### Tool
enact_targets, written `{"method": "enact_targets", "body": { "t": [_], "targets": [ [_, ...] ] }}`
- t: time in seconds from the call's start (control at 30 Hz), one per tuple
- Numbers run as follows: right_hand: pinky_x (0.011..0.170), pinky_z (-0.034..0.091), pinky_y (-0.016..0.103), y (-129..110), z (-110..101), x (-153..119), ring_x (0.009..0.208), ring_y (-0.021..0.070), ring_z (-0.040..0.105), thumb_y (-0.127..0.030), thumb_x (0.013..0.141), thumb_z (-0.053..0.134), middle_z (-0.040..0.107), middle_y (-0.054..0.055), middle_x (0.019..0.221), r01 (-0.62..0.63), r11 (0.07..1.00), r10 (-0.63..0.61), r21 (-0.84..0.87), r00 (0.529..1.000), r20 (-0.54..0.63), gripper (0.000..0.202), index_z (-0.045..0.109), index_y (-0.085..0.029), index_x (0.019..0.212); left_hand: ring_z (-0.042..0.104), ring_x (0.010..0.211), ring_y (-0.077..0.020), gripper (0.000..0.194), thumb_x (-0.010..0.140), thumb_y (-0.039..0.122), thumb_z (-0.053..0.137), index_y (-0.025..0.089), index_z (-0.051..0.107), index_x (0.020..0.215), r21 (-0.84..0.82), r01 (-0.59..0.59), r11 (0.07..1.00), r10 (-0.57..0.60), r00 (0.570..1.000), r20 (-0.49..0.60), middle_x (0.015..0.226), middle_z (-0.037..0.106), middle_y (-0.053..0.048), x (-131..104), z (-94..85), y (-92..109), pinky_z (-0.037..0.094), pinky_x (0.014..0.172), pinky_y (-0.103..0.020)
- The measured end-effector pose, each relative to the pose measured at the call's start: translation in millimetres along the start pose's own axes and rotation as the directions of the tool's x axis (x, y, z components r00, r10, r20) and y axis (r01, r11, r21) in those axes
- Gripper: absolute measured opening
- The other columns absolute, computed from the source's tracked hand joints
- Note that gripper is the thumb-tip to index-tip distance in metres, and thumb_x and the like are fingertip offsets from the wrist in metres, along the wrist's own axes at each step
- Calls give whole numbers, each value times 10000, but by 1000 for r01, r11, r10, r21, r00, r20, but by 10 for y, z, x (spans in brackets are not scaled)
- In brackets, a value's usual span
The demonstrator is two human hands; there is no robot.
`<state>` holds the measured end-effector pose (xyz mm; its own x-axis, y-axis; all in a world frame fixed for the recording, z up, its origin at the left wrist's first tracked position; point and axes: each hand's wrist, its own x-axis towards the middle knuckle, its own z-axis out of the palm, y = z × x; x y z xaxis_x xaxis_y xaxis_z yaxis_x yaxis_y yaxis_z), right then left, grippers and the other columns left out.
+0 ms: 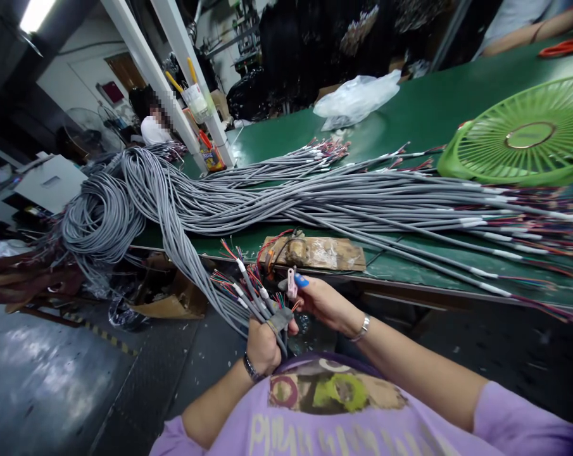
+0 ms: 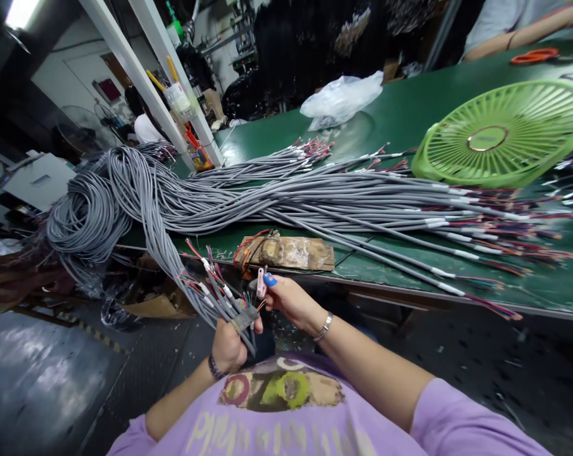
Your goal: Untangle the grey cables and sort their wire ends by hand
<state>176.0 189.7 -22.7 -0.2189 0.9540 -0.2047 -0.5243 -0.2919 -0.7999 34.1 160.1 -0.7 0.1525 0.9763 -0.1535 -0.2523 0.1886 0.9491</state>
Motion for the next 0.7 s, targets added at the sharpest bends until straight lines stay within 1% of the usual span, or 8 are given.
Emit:
{"method": "enact_targets", "body": {
  "t": [0.1,0.17,0.2,0.27,0.33,0.4,0.53,0.7],
  "targets": [
    [488,318,234,-9,48,2,486,84,359,-621,695,632,472,-29,519,182,959,-213,-219,969,-127,461,559,-171,629,558,500,-131,276,706,309,675,139,620,495,-7,-1,1000,1,1000,3,444,573,-21,28,24,-14,449,540,-248],
    [509,330,244,12,60,9,503,96,380,-656,708,587,492,-21,524,204,949,-246,-240,956,-161,490,560,-176,614,561,498,-134,299,704,319,677,138,610,475,-1,-1,1000,1,1000,5,430,563,-21,38,42,-17,451,534,-245],
    [523,344,248,26,65,19,513,100,399,-667,711,573,507,-17,536,189,965,-218,-185,964,-152,501,566,-175,620,562,495,-136,311,701,326,679,136,606,466,4,2,1000,-2,1000,2,423,557,-21,41,52,-17,451,530,-244],
    [559,380,259,55,79,46,538,111,450,-662,705,587,546,-3,576,121,993,-120,7,988,-102,497,589,-167,665,561,489,-136,311,696,330,683,131,609,468,4,10,1000,-10,1000,-1,420,555,-21,44,73,-17,454,523,-244],
    [595,410,275,76,97,79,574,127,504,-632,682,640,591,19,627,58,981,-46,183,997,-69,476,618,-158,719,559,482,-133,288,696,318,683,127,624,489,-3,16,1000,-16,1000,1,426,560,-20,45,90,-19,456,523,-244],
    [612,425,279,88,114,106,585,131,525,-581,660,695,613,26,644,39,957,-15,288,996,-82,437,634,-153,728,560,482,-130,262,699,298,681,125,636,508,-1,12,1000,-12,1000,10,433,567,-19,47,101,-27,458,527,-244],
    [603,435,255,105,133,129,567,113,519,-491,641,756,616,15,625,49,926,-4,374,993,-121,362,635,-152,685,566,488,-134,268,694,284,686,130,624,482,13,9,1000,-9,1000,8,417,553,-16,55,105,-61,459,529,-245],
    [561,445,253,110,131,86,568,124,536,-557,745,632,621,20,658,-3,914,41,405,996,-85,388,637,-170,774,573,513,-139,293,708,309,675,133,625,479,20,-1,1000,0,1000,6,435,561,-21,34,77,-71,458,542,-247]
  ]
}}
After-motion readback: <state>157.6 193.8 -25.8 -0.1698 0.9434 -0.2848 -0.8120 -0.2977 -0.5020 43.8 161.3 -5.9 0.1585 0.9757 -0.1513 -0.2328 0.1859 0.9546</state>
